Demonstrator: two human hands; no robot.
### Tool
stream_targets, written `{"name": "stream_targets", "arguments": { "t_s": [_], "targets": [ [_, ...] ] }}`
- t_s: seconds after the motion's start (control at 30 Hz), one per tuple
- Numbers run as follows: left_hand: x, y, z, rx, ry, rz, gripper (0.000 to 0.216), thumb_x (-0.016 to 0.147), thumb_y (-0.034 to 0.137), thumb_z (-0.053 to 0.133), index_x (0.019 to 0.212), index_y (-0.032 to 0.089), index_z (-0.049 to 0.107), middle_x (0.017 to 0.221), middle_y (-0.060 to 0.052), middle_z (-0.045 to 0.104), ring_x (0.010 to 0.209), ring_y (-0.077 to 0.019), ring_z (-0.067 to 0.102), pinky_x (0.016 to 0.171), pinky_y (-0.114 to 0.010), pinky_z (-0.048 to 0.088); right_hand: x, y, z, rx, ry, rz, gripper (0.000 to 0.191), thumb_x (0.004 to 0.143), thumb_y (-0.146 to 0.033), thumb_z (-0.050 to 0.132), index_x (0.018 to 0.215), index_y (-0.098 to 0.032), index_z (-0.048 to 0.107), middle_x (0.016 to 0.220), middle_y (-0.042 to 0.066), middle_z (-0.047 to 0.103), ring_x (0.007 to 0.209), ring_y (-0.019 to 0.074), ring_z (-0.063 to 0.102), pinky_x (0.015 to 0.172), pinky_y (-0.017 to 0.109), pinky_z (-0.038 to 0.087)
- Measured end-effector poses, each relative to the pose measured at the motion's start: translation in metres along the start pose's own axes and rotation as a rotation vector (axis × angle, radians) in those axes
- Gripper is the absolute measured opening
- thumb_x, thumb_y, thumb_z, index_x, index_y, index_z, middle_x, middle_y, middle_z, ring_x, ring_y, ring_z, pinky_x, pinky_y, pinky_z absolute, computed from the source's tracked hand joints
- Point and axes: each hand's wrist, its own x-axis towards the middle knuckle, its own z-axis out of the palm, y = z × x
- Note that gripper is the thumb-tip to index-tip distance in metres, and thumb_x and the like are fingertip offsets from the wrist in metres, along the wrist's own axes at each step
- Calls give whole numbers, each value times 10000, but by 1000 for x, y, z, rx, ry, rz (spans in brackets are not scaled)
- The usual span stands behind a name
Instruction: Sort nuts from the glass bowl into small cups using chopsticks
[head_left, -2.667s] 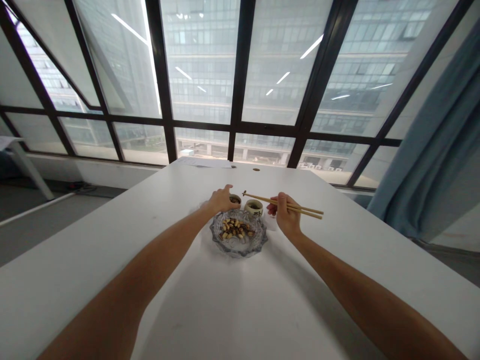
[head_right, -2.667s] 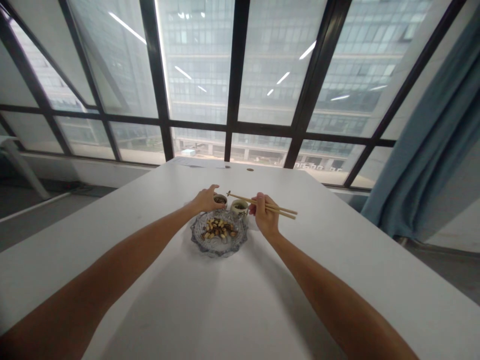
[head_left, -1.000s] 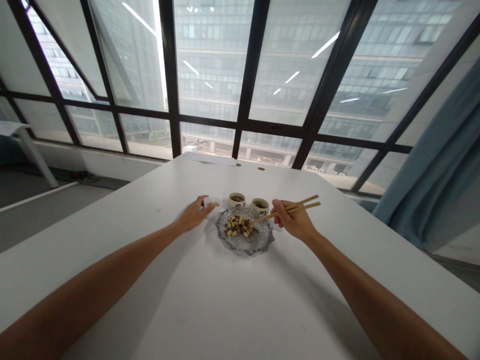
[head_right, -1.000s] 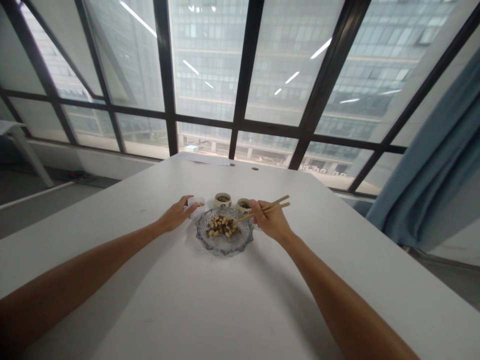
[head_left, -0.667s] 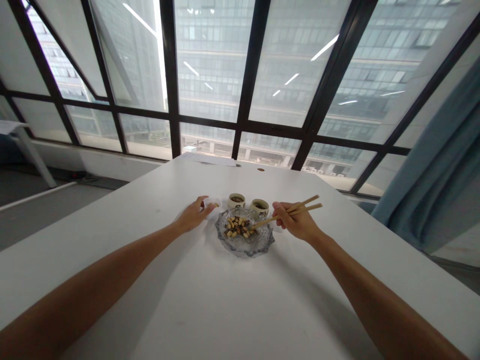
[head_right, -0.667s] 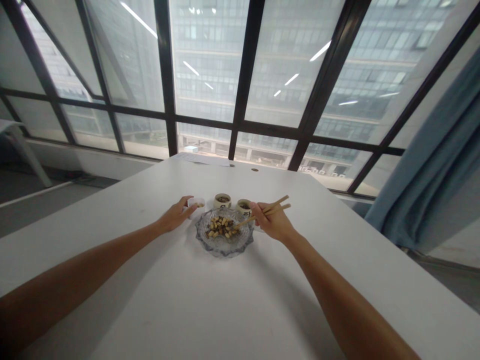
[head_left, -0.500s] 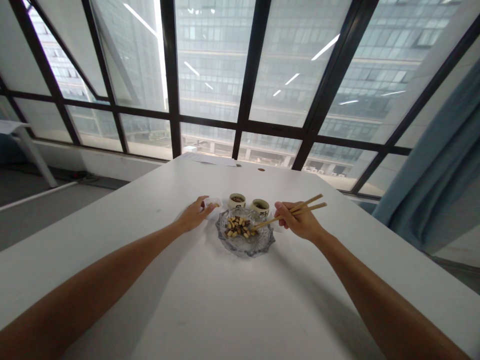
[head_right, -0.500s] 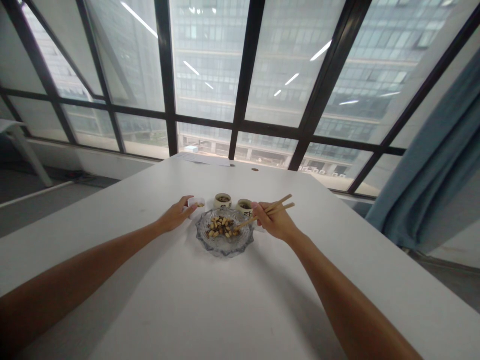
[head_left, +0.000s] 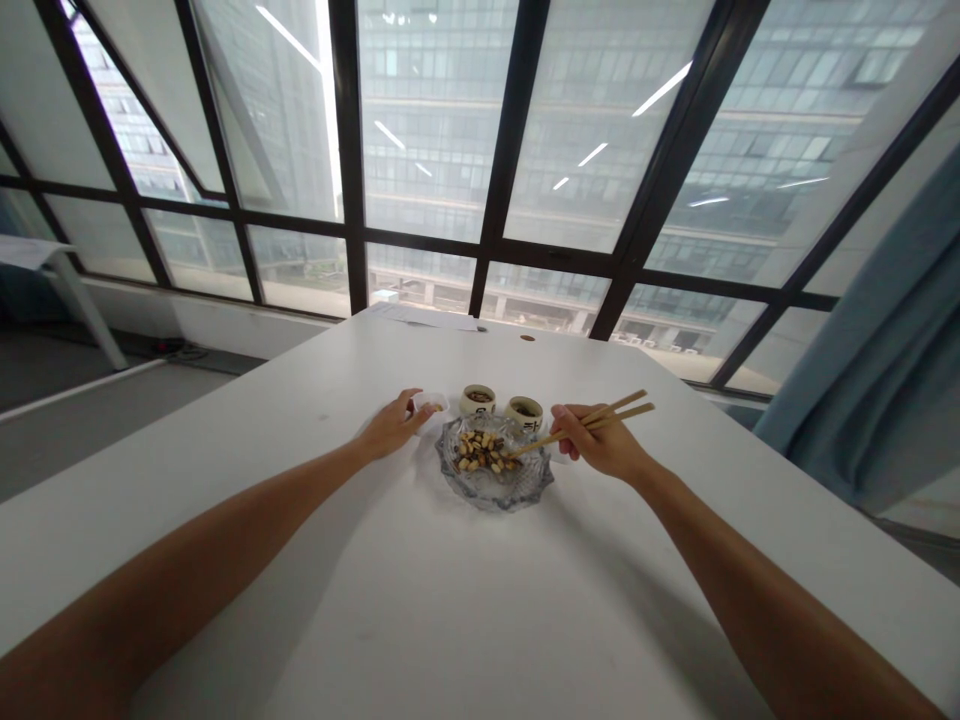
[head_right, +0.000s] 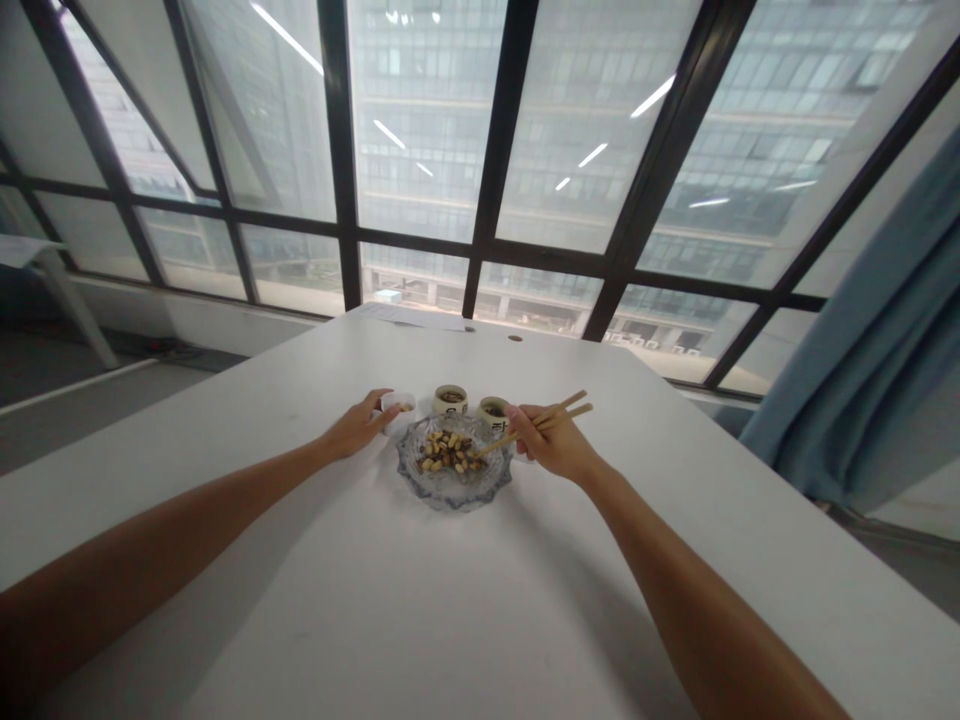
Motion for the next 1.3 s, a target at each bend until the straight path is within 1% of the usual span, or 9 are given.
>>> {"name": "stream_targets", "arguments": {
  "t_s": [0.13,0.23,0.33,0.5,0.6,0.77,1.1,1.2,1.3],
  "targets": [
    [1,-4,1,-12,-10,13,687,911,656,373,1370,151,452,992,-87,656,817,-202,635,772,-325,497,0,1,0,27,13,33,645,841,-775,453,664,-178,621,460,17,583,375,131,528,367,231,406],
    [3,-7,3,-30,-13,12,702,906,667,380,1372,146,451,990,-88,657,836,-207,641,786,-331,499,1,2,-1,39,29,16,641,842,-767,467,671,-171,628,498,29,600,401,131,544,385,233,426],
    [5,-9,4,-53,-12,8,701,898,666,395,1377,157,450,1001,-88,671,837,-210,649,786,-338,505,2,3,-1,49,14,-5,624,849,-749,489,684,-167,642,527,36,616,432,134,562,407,233,442],
    [4,-8,4,-75,-11,0,696,890,662,416,1380,169,456,1045,-102,688,888,-229,662,802,-348,512,3,7,1,85,2,20,629,838,-754,505,674,-163,642,516,35,615,427,131,560,405,228,445],
    [4,-8,3,-70,-1,-10,685,882,664,439,1369,183,474,1036,-97,696,897,-232,668,784,-333,515,3,10,3,106,8,32,637,823,-768,509,671,-163,640,519,36,619,426,131,563,405,230,452],
    [4,-8,4,-56,-14,-5,704,897,669,397,1382,162,452,1043,-101,685,877,-219,668,782,-327,513,4,14,6,140,11,51,643,816,-773,514,681,-158,648,525,39,623,432,131,567,415,231,464],
    [3,-4,2,-36,-13,-7,726,893,678,383,1385,149,453,1049,-115,681,875,-230,660,802,-349,507,3,14,7,199,57,110,653,788,-787,537,668,-155,653,464,30,596,367,123,533,351,211,401],
    [4,-6,4,-28,-6,-3,732,893,683,379,1387,149,453,1046,-114,677,873,-228,659,804,-346,506,6,16,7,252,114,139,656,775,-785,560,649,-148,654,451,38,597,344,118,517,332,207,384],
    [6,-10,6,-39,-9,4,722,899,674,379,1389,148,449,1051,-112,673,863,-216,657,802,-335,503,14,21,4,402,287,211,668,728,-807,584,595,-153,622,421,44,577,310,113,477,300,212,356]
  ]
}}
